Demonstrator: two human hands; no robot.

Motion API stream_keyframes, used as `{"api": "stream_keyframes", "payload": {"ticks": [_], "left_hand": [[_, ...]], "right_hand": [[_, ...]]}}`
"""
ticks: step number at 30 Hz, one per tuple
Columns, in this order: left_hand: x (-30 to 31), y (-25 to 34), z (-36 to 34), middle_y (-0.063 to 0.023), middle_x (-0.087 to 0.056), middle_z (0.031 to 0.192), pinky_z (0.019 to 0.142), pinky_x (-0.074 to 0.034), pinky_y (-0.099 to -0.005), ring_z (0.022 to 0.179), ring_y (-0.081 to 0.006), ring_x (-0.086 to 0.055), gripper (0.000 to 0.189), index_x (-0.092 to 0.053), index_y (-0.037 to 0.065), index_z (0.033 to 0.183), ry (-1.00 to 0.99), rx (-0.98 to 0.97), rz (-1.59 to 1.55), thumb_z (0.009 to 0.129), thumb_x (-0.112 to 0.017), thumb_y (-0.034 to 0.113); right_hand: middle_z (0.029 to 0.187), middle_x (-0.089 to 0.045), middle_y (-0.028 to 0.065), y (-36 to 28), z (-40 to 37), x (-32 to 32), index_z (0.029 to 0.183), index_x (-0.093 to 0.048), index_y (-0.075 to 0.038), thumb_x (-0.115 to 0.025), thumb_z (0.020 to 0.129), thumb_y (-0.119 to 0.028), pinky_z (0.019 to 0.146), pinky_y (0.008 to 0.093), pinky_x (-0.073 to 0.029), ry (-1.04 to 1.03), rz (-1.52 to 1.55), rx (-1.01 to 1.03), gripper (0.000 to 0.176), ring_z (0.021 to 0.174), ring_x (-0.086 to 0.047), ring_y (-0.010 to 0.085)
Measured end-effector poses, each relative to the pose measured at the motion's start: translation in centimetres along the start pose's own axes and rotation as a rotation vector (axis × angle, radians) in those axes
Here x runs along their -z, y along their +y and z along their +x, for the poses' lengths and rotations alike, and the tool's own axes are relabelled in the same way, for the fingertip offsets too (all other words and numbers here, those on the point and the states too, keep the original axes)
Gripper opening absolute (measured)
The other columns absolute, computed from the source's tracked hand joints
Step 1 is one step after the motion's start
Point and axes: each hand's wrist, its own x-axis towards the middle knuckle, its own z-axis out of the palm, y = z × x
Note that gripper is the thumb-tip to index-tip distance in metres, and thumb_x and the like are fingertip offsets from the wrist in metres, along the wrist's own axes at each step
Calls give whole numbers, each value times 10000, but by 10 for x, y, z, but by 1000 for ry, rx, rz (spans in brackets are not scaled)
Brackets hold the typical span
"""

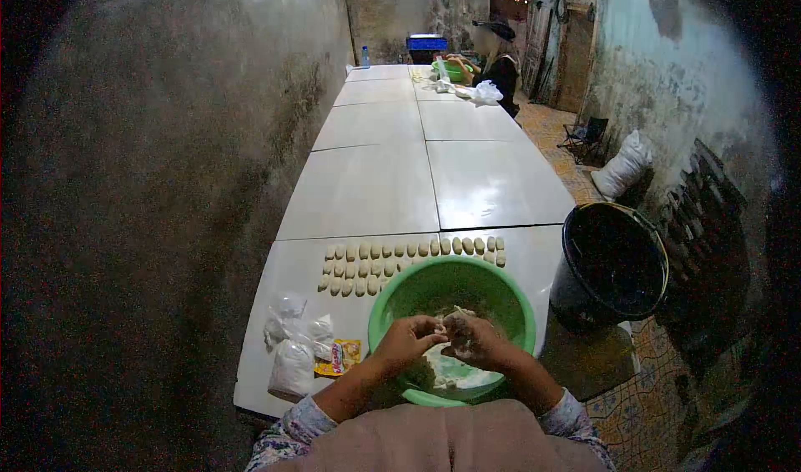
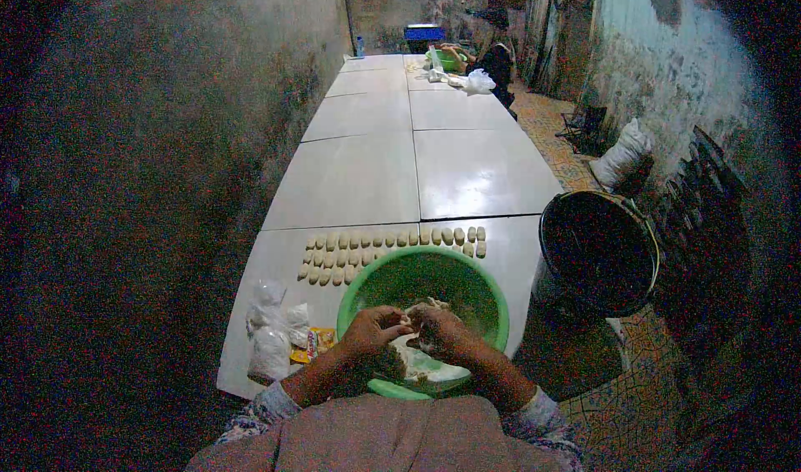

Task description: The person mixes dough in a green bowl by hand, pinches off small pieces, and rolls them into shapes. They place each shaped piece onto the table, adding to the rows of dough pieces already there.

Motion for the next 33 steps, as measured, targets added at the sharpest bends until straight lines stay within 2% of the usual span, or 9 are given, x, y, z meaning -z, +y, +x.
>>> {"api": "stream_keyframes", "payload": {"ticks": [4,10,12,16,22,26,28,30,33], "left_hand": [[4,5,0,-77,-665,811,697,-457,-264,753,-102,-576,182,-638,-7,934,30,50,99,851,-584,146],[5,1,-2,-54,-653,804,717,-438,-283,754,-110,-553,187,-641,15,943,-48,87,51,865,-557,163],[7,4,2,-62,-641,817,737,-449,-298,770,-131,-566,219,-643,27,957,-78,136,111,873,-560,211],[6,-5,4,-66,-634,938,763,-464,-332,850,-160,-582,277,-637,38,986,-39,-85,118,866,-588,282],[9,10,0,-61,-646,902,746,-467,-295,807,-130,-594,218,-630,31,990,-78,84,90,853,-608,199],[3,11,1,-58,-640,844,707,-469,-284,782,-119,-596,175,-591,18,892,-37,174,-50,852,-607,188],[3,4,0,-52,-624,815,689,-465,-272,775,-107,-585,160,-562,26,892,-16,126,-167,845,-609,172],[6,-2,3,-42,-601,800,673,-457,-265,747,-94,-558,143,-541,32,903,38,130,60,841,-597,148],[8,-16,2,-41,-584,835,686,-447,-268,731,-96,-529,134,-506,33,904,-51,102,-217,840,-577,128]], "right_hand": [[923,-579,151,-4,1,-8,1136,-420,-53,-694,756,-122,766,354,-471,92,275,29,473,875,-599,253],[945,-609,115,-6,1,0,1011,-561,-77,-703,751,-205,773,408,-476,62,39,81,323,850,-606,288],[894,-608,96,-6,1,0,979,-552,-44,-711,740,-91,642,325,-489,124,-82,93,290,765,-612,203],[810,-569,79,2,3,0,955,-549,-64,-707,726,-65,584,324,-480,270,-125,275,278,723,-595,217],[907,-569,85,2,1,-8,997,-548,-71,-692,746,-73,608,327,-486,210,136,-7,289,769,-588,207],[924,-576,98,6,1,-2,1014,-554,-72,-699,748,-96,618,327,-490,176,-30,101,304,767,-592,208],[941,-577,111,6,1,-1,1067,-528,-92,-689,760,-183,767,387,-480,165,-178,138,359,810,-593,281],[939,-571,107,4,2,-2,1073,-526,-88,-689,757,-182,753,385,-483,124,-102,73,367,794,-591,271],[932,-575,117,-1,0,-6,1007,-561,-68,-681,760,-176,706,387,-482,127,-73,138,294,807,-592,287]]}}
